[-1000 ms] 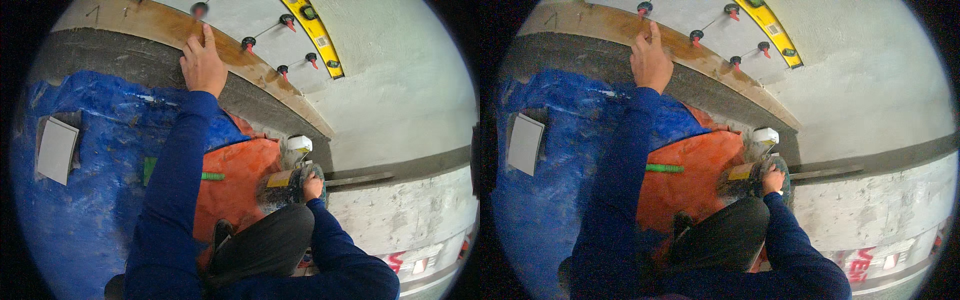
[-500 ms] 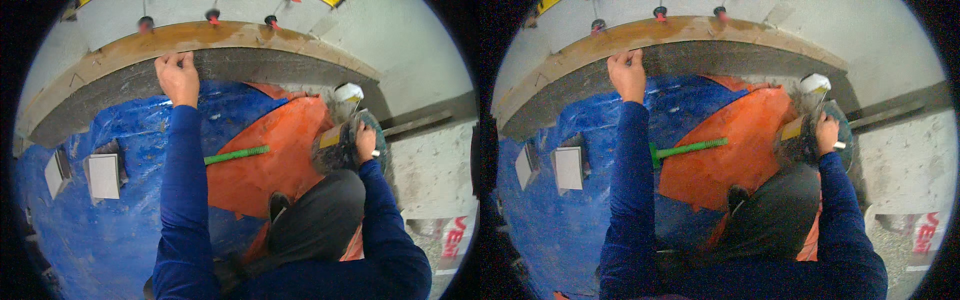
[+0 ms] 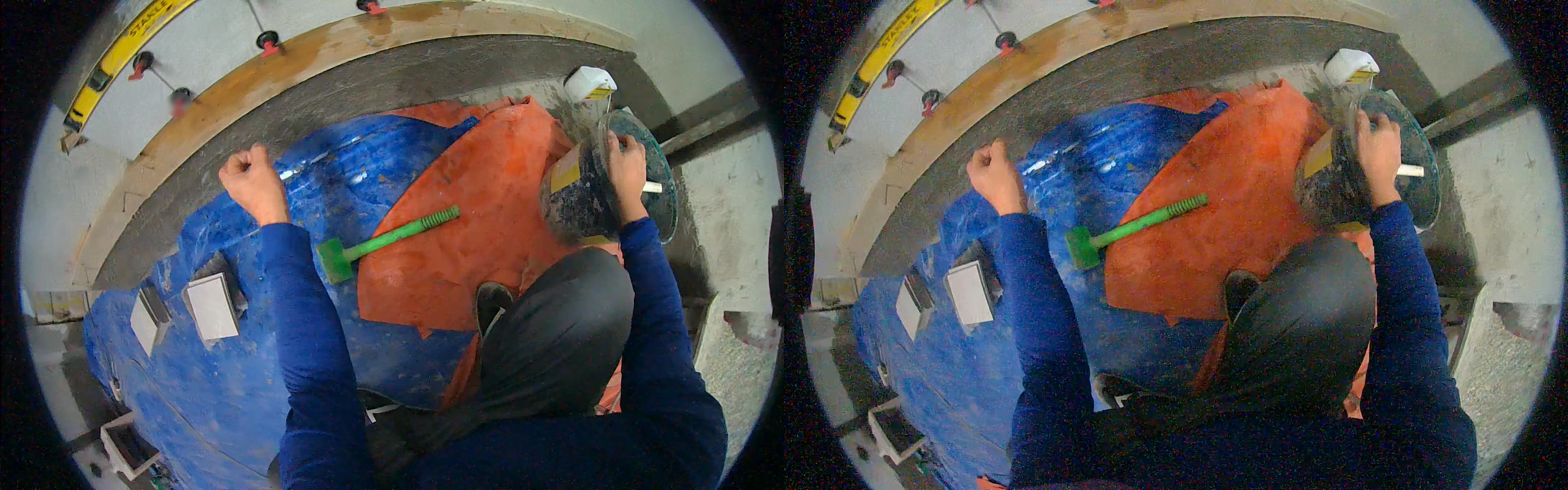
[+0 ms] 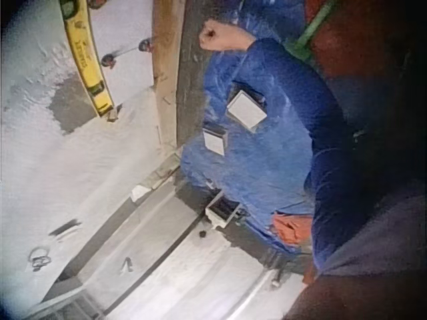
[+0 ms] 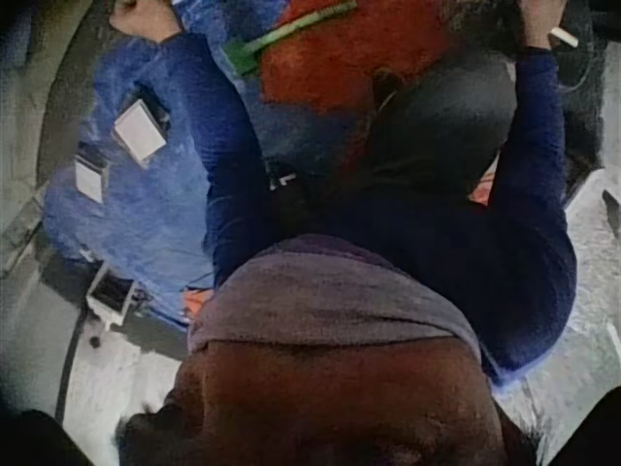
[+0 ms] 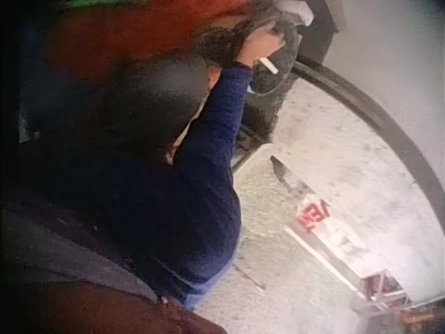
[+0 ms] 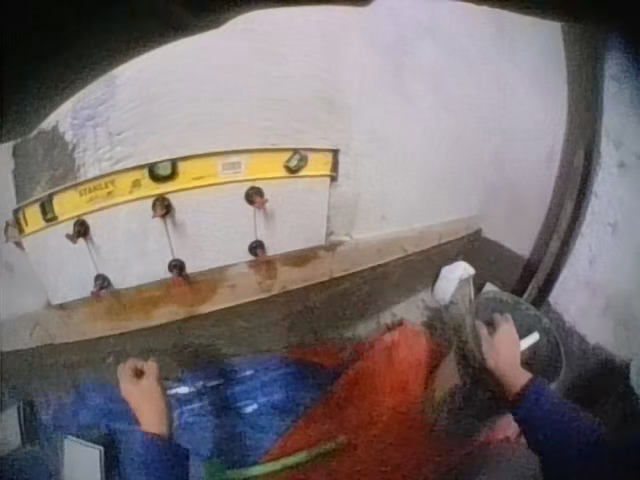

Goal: The person kneels on a protective tarp and uses a spirit level to check the alignment of white wall tiles secured with red leveling clips. They wipe the tiles and level with a blue sponge, then adjust the clips and remove the level before standing and moving across the room.

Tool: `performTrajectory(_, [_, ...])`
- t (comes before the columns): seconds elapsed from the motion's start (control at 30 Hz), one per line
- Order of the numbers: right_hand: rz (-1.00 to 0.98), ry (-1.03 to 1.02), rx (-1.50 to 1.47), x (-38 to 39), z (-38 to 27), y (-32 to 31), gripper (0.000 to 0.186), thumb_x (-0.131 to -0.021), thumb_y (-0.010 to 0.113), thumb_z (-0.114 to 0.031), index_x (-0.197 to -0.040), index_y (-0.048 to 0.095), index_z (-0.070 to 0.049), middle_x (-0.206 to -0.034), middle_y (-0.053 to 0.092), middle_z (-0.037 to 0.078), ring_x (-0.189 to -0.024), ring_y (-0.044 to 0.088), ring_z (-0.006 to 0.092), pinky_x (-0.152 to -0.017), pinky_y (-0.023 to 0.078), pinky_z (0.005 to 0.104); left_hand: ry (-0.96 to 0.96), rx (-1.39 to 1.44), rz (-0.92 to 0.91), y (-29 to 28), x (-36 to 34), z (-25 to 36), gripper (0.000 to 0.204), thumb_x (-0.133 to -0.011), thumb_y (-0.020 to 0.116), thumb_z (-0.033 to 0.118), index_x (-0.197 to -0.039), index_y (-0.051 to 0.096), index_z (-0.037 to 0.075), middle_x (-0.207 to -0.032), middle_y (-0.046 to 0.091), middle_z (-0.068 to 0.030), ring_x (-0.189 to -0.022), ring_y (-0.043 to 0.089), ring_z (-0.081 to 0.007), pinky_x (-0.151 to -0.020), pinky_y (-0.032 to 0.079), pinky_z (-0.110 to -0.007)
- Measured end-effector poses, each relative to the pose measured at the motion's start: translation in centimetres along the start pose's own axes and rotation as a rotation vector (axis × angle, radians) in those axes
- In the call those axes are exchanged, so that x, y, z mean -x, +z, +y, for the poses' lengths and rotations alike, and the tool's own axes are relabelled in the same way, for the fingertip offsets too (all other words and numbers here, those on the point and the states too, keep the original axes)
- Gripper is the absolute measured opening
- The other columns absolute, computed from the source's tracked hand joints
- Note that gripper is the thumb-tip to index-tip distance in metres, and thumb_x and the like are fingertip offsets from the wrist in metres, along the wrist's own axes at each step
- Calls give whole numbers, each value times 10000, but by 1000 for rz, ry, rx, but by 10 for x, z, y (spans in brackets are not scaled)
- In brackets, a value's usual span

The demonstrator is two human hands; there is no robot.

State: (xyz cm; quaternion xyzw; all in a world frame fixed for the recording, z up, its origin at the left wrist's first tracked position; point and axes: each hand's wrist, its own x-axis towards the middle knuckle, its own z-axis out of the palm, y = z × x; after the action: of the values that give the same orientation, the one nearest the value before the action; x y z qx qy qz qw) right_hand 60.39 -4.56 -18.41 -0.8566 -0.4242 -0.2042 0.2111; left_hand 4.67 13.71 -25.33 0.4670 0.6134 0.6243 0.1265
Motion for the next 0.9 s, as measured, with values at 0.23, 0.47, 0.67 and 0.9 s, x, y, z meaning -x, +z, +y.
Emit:
performTrajectory(0.23, [31, 57, -57, 1, 1, -1, 459, -930, 588, -485, -1073, 694, -62, -1129, 626, 227, -1084, 591, 406, -934, 472, 468, -100, 92, -102, -2, -1, -2, 220, -841, 683, 138, -817, 625, -72, -1009, 623, -179, -915, 597, -261, -851, 467, -376])
performTrajectory(0.47, [69, 79, -46, 0, 6, 1, 461, -914, 614, -479, -1108, 693, -68, -1168, 611, 217, -1116, 580, 396, -957, 461, 457, 61, 15, -155, 7, 14, -10, 299, -838, 643, 99, -1093, 677, -52, -1026, 671, -205, -1022, 626, -259, -894, 472, -348])
performTrajectory(0.67, [26, 75, -39, 0, 3, -1, 473, -915, 619, -463, -1116, 683, -40, -1162, 614, 220, -1118, 574, 394, -959, 454, 455, -186, 76, -522, -3, 23, 6, 324, -868, 600, 168, -1134, 690, 7, -1013, 722, -141, -852, 658, -235, -797, 506, -330])
performTrajectory(0.9, [3, 60, -1, 0, 2, -1, 517, -930, 589, -469, -1143, 675, -5, -1164, 617, 243, -1096, 590, 417, -942, 461, 468, -301, 225, -453, 1, 23, 12, 259, -961, 566, 226, -1006, 685, 1, -924, 706, -111, -834, 642, -202, -760, 506, -337])
